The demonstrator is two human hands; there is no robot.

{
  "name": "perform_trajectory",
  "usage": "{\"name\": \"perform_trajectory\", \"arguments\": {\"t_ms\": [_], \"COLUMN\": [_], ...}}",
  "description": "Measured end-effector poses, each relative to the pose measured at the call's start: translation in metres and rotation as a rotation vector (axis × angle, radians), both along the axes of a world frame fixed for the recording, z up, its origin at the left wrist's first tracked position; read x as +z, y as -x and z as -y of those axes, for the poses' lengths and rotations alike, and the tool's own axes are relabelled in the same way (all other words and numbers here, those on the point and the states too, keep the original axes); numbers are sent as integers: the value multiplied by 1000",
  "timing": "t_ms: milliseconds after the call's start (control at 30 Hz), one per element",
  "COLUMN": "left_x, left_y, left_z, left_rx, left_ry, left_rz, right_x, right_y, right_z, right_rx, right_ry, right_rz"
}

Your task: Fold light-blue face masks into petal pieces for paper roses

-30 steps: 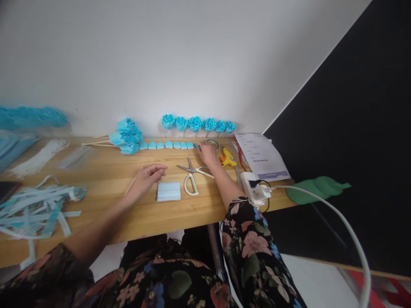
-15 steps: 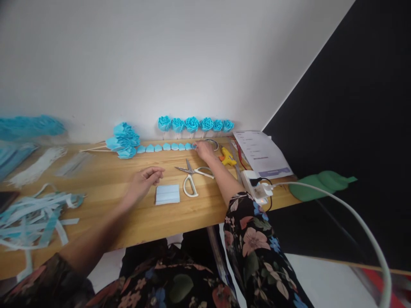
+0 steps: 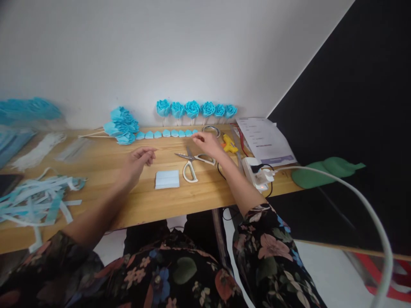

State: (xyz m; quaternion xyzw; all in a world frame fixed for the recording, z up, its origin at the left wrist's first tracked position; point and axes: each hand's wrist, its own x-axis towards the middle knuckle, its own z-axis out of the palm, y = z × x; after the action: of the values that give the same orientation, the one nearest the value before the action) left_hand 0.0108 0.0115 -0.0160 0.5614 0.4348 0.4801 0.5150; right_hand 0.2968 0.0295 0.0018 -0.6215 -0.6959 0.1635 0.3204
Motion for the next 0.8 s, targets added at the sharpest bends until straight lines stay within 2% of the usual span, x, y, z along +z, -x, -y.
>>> {"name": "perform_trajectory", "arguments": {"t_ms": [100,200,467,600,800], "left_x": [1,0,0,0,-2], "left_y": [2,1,1,1,1], "left_z": [-3,-2,-4,-4,-3], "left_rx": [38,36,26,21,-66], "left_ry": [-7,-4,5,14,52], "left_rz": [17,3,24,29,47], "right_x": [2,4,2,2,-5], "right_y": [22,36,42,63,83], "right_z": [21,34,47,60,68], "right_rx": [170,253,212,356,404], "right_ry": [11,26,11,69,79], "right_rz": [-12,1,101,86,216]}}
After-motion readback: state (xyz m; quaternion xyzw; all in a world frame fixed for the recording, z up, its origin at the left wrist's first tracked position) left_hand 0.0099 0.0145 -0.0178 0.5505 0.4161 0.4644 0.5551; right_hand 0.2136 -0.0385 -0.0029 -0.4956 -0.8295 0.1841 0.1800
